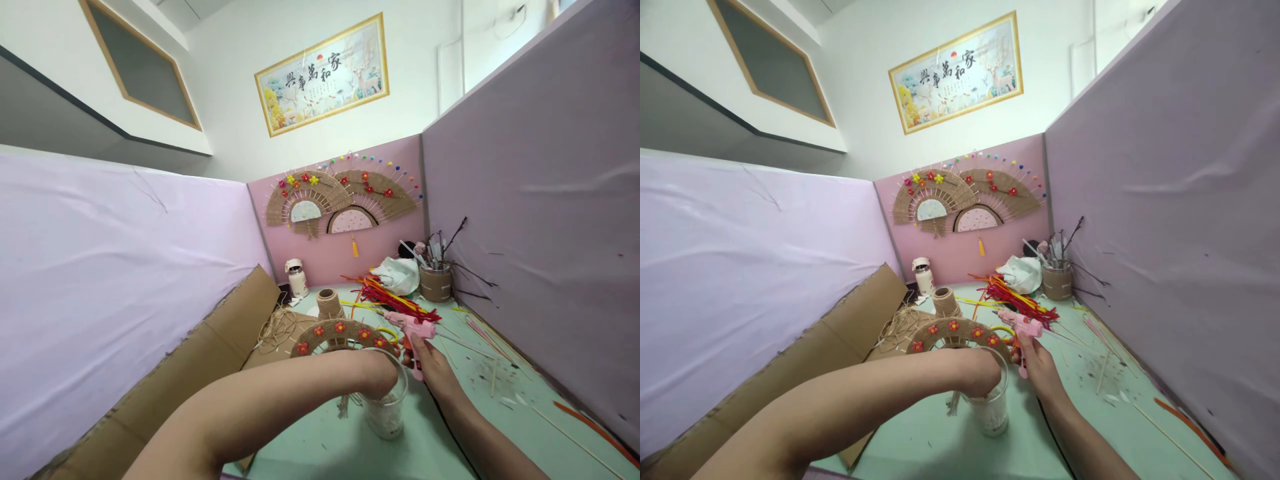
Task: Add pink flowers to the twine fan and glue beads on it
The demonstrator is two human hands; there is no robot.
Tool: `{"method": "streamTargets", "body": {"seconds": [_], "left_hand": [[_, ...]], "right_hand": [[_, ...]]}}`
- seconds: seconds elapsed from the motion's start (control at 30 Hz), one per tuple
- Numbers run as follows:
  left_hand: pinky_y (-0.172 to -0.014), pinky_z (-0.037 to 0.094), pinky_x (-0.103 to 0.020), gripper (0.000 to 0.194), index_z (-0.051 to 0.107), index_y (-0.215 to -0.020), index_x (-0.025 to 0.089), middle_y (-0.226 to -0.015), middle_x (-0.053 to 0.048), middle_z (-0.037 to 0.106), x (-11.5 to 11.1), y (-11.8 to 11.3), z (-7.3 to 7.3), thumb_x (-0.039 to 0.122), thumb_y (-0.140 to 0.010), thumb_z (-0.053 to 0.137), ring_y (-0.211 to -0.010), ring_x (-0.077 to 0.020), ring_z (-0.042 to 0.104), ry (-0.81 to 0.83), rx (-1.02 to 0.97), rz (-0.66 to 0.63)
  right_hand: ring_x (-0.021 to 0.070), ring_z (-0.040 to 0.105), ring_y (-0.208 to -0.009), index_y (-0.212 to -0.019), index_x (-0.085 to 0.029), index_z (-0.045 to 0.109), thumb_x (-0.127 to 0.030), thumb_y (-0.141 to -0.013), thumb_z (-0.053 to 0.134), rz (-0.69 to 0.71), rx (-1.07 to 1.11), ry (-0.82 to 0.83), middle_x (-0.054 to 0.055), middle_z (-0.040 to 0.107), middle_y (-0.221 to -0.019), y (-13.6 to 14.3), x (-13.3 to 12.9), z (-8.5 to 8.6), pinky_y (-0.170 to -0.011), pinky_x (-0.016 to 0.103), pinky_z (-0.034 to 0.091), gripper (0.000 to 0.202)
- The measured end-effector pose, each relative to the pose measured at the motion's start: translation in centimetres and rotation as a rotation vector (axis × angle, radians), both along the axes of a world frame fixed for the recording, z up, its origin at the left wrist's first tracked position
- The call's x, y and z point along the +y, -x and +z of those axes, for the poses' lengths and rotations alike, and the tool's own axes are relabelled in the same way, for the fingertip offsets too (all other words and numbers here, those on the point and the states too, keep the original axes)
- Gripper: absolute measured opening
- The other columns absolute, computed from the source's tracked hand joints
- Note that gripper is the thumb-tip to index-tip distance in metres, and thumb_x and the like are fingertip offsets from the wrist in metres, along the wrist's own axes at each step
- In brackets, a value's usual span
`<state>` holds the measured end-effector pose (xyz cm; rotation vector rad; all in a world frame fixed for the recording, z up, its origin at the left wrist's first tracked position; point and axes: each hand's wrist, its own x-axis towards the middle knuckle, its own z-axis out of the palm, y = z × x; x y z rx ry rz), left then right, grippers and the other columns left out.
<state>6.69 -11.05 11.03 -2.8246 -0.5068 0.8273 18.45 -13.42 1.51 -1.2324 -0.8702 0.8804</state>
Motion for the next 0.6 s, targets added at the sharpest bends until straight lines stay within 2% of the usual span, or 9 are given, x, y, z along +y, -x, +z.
{"method": "streamTargets", "body": {"seconds": [0.07, 0.13, 0.23, 0.33, 0.43, 0.5, 0.6], "left_hand": [[-0.057, 0.043, -0.030, 0.012, 0.075, -0.077, 0.008, -0.072, -0.013, 0.070, -0.4, 0.6, 1.3, 0.011, -0.070, 0.066, -0.061, -0.0196, 0.059, 0.013, 0.094, 0.013], [-0.054, 0.040, -0.030, 0.020, 0.073, -0.088, 0.010, -0.081, -0.013, 0.071, -0.7, 1.7, 2.7, 0.016, -0.078, 0.056, -0.063, -0.0195, 0.059, 0.012, 0.007, 0.048], [-0.059, 0.039, -0.028, 0.024, 0.071, -0.085, 0.014, -0.079, -0.008, 0.070, -1.4, 4.4, 4.4, 0.017, -0.083, 0.046, -0.066, -0.0167, 0.057, 0.051, -0.367, 0.132], [-0.064, 0.040, -0.024, 0.021, 0.069, -0.078, 0.016, -0.074, -0.003, 0.066, -2.5, 8.0, 5.3, 0.020, -0.082, 0.049, -0.068, -0.0128, 0.054, 0.224, -0.821, 0.300], [-0.061, 0.039, -0.022, 0.021, 0.070, -0.081, 0.016, -0.075, -0.003, 0.064, -4.1, 12.1, 4.3, 0.030, -0.083, 0.055, -0.066, -0.0116, 0.052, 0.453, -1.207, 0.649], [-0.058, 0.038, -0.022, 0.021, 0.071, -0.083, 0.016, -0.067, -0.002, 0.061, -5.2, 14.6, 2.4, 0.033, -0.080, 0.061, -0.061, -0.0112, 0.050, 0.629, -1.377, 0.844], [-0.058, 0.038, -0.022, 0.020, 0.071, -0.077, 0.016, -0.062, -0.001, 0.060, -6.1, 17.4, -1.0, 0.035, -0.070, 0.073, -0.060, -0.0109, 0.051, 0.795, -1.636, 1.043]], "right_hand": [[0.0179, 0.055, -0.054, -0.068, -0.019, 0.057, -0.069, -0.070, 0.053, -0.002, 0.001, -0.002, 0.002, 0.062, -0.059, -0.1, 0.0, -0.2, -0.054, 0.030, 0.041, 0.050], [0.0184, 0.056, -0.055, -0.069, -0.019, 0.058, -0.070, -0.070, 0.053, -0.005, 0.003, -0.011, 0.002, 0.062, -0.059, -0.1, 0.1, -0.4, -0.054, 0.030, 0.042, 0.051], [0.0180, 0.056, -0.056, -0.068, -0.019, 0.057, -0.071, -0.071, 0.051, -0.014, -0.003, -0.027, 0.002, 0.062, -0.059, -0.1, 0.1, -0.5, -0.056, 0.030, 0.042, 0.053], [0.0175, 0.055, -0.056, -0.071, -0.018, 0.058, -0.074, -0.069, 0.051, -0.026, 0.009, -0.007, 0.002, 0.062, -0.060, -0.1, 0.1, -0.4, -0.056, 0.030, 0.042, 0.056], [0.0187, 0.057, -0.058, -0.079, -0.018, 0.061, -0.078, -0.065, 0.052, -0.062, 0.019, -0.012, 0.002, 0.061, -0.060, -0.4, 0.1, -0.4, -0.055, 0.030, 0.042, 0.062], [0.0197, 0.059, -0.063, -0.084, -0.018, 0.062, -0.078, -0.065, 0.052, -0.113, 0.011, -0.032, 0.003, 0.062, -0.063, -0.9, 0.0, -0.2, -0.058, 0.030, 0.044, 0.064], [0.0210, 0.060, -0.066, -0.084, -0.019, 0.063, -0.079, -0.066, 0.051, -0.197, -0.015, -0.052, 0.005, 0.065, -0.067, -1.5, -1.0, 0.8, -0.061, 0.031, 0.046, 0.063]]}}
